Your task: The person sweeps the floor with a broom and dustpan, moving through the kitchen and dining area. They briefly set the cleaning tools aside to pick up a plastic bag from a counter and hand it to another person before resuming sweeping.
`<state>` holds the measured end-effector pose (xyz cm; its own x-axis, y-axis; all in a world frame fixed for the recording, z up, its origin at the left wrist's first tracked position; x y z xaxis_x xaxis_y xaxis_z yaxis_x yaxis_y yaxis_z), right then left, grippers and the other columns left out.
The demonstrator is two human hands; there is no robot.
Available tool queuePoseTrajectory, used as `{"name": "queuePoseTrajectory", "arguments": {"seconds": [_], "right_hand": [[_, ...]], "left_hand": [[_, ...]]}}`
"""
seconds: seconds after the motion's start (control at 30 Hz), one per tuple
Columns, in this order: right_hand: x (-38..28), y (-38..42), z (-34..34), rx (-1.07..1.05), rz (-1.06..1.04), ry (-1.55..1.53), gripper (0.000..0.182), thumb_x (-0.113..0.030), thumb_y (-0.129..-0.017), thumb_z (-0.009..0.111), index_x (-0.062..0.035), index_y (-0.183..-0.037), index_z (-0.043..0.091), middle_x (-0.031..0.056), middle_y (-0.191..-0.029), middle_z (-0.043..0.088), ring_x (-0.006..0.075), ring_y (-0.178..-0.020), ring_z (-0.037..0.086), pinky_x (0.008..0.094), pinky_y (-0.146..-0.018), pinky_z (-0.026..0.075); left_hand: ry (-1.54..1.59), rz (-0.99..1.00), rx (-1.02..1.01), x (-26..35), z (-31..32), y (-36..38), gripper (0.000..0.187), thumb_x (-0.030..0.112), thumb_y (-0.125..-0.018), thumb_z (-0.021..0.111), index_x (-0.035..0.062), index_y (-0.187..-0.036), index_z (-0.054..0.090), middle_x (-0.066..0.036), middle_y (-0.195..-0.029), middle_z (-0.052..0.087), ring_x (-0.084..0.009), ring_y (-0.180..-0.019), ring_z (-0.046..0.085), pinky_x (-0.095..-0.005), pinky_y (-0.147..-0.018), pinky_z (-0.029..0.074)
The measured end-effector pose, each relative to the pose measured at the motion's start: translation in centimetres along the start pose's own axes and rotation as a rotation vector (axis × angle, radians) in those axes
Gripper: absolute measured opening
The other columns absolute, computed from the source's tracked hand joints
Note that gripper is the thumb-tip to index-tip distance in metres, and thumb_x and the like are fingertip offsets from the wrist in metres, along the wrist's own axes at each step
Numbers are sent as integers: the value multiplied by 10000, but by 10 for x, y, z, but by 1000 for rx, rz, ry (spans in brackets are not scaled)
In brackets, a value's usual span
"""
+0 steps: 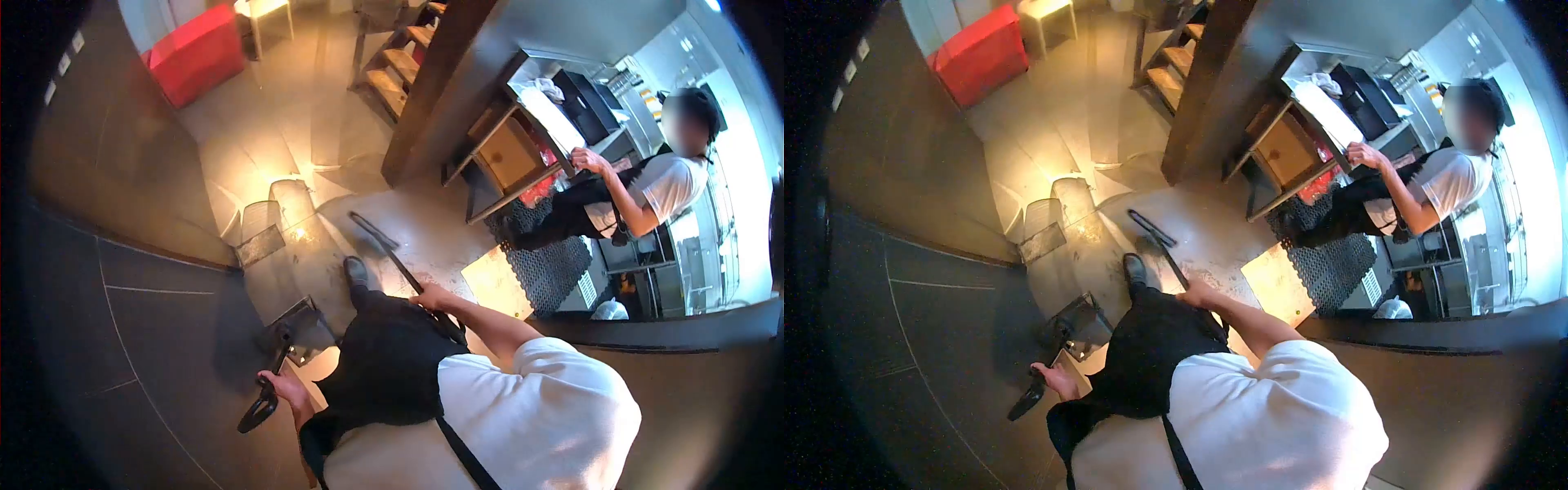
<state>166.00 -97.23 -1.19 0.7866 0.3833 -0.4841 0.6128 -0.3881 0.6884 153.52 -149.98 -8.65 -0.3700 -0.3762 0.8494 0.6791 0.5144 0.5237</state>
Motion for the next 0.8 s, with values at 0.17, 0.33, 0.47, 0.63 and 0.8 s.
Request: {"name": "queuePoseTrajectory", "arguments": {"seconds": [0.17, 0.33, 0.47, 0.63, 0.8], "right_hand": [[68, 24, -1, -129, 271, -120, 306, -262, -742, 631, -37, -544, 569, 78, -490, 525, 170, -441, 499, 342, -443, 387], [157, -4, -7, -1, 358, -300, 238, -158, -732, 598, -31, -535, 563, 83, -482, 536, 179, -404, 500, 350, -404, 366], [173, -5, -42, 46, 495, -444, 213, -113, -726, 551, -16, -538, 565, 93, -490, 545, 190, -412, 519, 350, -409, 389], [142, -17, -108, 16, 421, -400, 170, -101, -690, 525, 16, -584, 587, 126, -534, 565, 220, -461, 552, 359, -426, 417], [138, -61, -166, 220, 528, -470, 200, -110, -720, 480, 46, -711, 606, 149, -635, 600, 226, -528, 582, 359, -455, 436]], "left_hand": [[55, -92, 10, 14, 31, 17, 547, 430, -852, 516, 144, -1289, 352, -29, -1279, 420, -206, -1105, 433, -381, -960, 309], [94, -155, -73, 1, 62, 25, 497, 379, -873, 495, 119, -1276, 363, -34, -1272, 423, -206, -1084, 444, -391, -940, 335], [10, 29, -88, -11, 104, 21, 337, 300, -883, 472, 96, -1150, 455, -34, -1128, 474, -183, -988, 472, -366, -883, 388], [-317, 221, -222, -15, 188, 36, 183, 227, -882, 456, 88, -996, 495, -12, -978, 461, -156, -909, 460, -338, -812, 413], [-252, 258, -565, -26, 299, 83, 249, 194, -907, 420, -6, -1036, 493, -103, -1008, 489, -193, -968, 454, -333, -882, 346]]}}
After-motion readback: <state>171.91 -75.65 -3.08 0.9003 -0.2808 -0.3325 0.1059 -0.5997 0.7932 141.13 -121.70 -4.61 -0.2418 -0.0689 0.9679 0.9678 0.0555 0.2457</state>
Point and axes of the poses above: each hand's wrist, its own y-axis away from the middle knuckle, its own z-axis out of the palm, x = y × z, the point moved 9 cm from there along -y, towards the middle knuckle
